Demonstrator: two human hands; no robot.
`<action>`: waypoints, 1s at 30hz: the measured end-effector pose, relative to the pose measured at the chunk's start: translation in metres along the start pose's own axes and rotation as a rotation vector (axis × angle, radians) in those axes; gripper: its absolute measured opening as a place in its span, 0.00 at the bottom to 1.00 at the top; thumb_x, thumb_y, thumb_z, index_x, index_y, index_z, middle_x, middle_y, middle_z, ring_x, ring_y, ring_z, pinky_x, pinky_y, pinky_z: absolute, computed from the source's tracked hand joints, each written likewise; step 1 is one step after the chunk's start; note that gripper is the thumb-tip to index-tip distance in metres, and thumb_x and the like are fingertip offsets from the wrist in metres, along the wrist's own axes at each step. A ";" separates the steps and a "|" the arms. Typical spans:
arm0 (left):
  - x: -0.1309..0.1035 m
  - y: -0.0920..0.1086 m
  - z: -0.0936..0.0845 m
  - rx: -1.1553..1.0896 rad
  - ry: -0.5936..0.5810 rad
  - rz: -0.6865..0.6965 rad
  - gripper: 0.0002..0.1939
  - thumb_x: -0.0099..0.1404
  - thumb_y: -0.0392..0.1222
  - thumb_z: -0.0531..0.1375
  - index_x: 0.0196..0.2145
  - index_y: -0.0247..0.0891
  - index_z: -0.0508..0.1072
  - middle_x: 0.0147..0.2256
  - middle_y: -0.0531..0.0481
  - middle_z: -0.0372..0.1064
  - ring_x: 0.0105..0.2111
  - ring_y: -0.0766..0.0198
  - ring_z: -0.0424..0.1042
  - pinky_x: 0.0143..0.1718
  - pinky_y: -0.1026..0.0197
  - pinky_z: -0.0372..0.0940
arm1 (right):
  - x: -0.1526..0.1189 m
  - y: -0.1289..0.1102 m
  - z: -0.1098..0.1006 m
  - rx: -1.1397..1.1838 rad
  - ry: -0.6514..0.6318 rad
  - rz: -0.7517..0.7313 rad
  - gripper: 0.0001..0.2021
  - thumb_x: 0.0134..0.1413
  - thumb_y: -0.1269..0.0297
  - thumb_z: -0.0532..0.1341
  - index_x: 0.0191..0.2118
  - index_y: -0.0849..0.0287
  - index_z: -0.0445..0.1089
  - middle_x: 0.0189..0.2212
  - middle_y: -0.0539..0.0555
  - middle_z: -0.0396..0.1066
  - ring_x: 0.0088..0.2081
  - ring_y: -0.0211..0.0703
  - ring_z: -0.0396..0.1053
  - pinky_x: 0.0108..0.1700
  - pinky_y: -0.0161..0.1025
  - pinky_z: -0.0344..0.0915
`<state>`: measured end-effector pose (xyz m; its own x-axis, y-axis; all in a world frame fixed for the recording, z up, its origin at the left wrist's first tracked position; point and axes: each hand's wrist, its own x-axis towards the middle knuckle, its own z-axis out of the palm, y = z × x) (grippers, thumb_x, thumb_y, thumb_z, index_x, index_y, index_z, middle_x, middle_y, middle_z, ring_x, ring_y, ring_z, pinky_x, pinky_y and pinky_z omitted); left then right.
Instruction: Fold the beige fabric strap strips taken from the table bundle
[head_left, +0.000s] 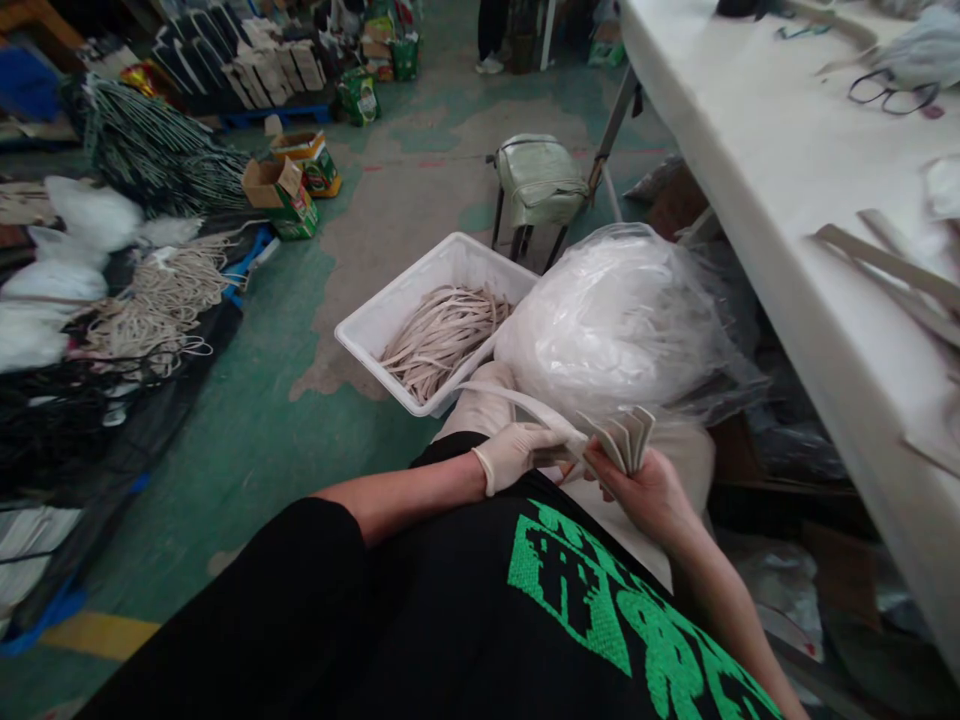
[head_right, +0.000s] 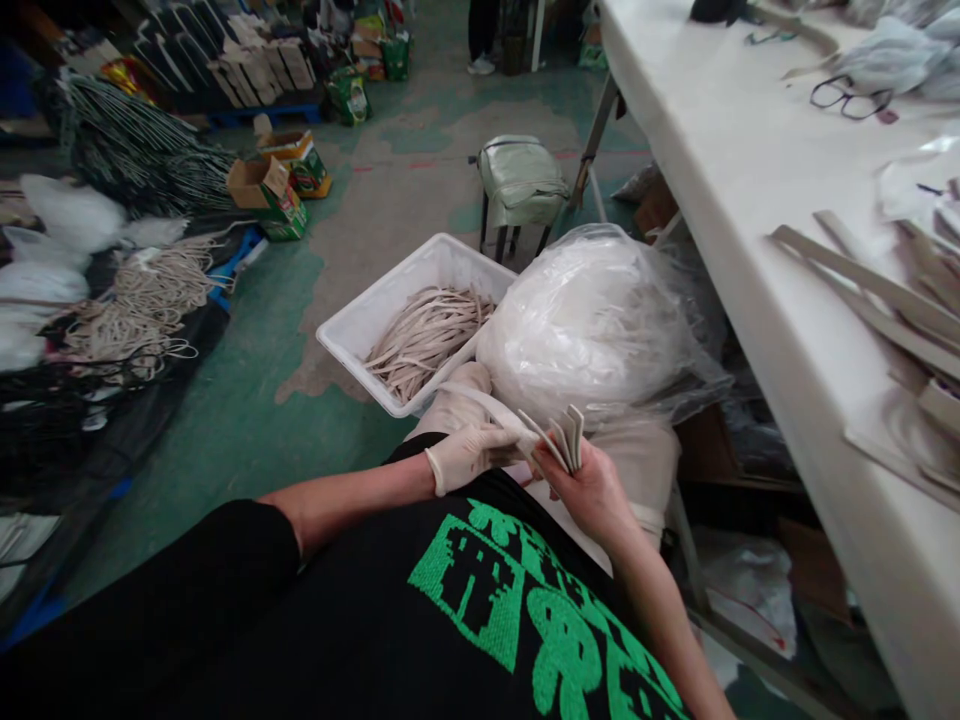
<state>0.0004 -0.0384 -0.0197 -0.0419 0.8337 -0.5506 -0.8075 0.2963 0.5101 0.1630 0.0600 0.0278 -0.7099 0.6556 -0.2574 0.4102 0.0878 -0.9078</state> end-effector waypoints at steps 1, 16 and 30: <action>-0.001 0.000 0.000 0.014 0.002 0.011 0.23 0.44 0.47 0.76 0.35 0.31 0.81 0.34 0.43 0.80 0.34 0.61 0.77 0.46 0.58 0.66 | 0.000 0.000 0.001 0.018 -0.002 -0.002 0.17 0.52 0.47 0.65 0.31 0.57 0.68 0.19 0.49 0.69 0.17 0.36 0.63 0.18 0.34 0.62; -0.015 0.022 0.015 0.008 0.017 -0.125 0.08 0.63 0.38 0.62 0.35 0.30 0.79 0.32 0.40 0.80 0.37 0.58 0.79 0.49 0.56 0.68 | 0.003 0.028 -0.017 0.349 0.154 -0.105 0.12 0.51 0.61 0.67 0.42 0.56 0.77 0.44 0.55 0.79 0.19 0.31 0.61 0.21 0.34 0.63; -0.007 0.003 0.004 0.057 -0.241 -0.319 0.21 0.64 0.51 0.63 0.42 0.27 0.78 0.38 0.36 0.79 0.39 0.53 0.78 0.51 0.51 0.66 | -0.002 -0.001 -0.005 0.057 0.086 -0.296 0.06 0.53 0.61 0.67 0.32 0.57 0.80 0.26 0.52 0.78 0.28 0.42 0.73 0.31 0.37 0.69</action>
<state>0.0010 -0.0419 -0.0115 0.3499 0.7791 -0.5202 -0.7232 0.5776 0.3786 0.1669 0.0623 0.0312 -0.7417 0.6690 0.0480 0.1581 0.2440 -0.9568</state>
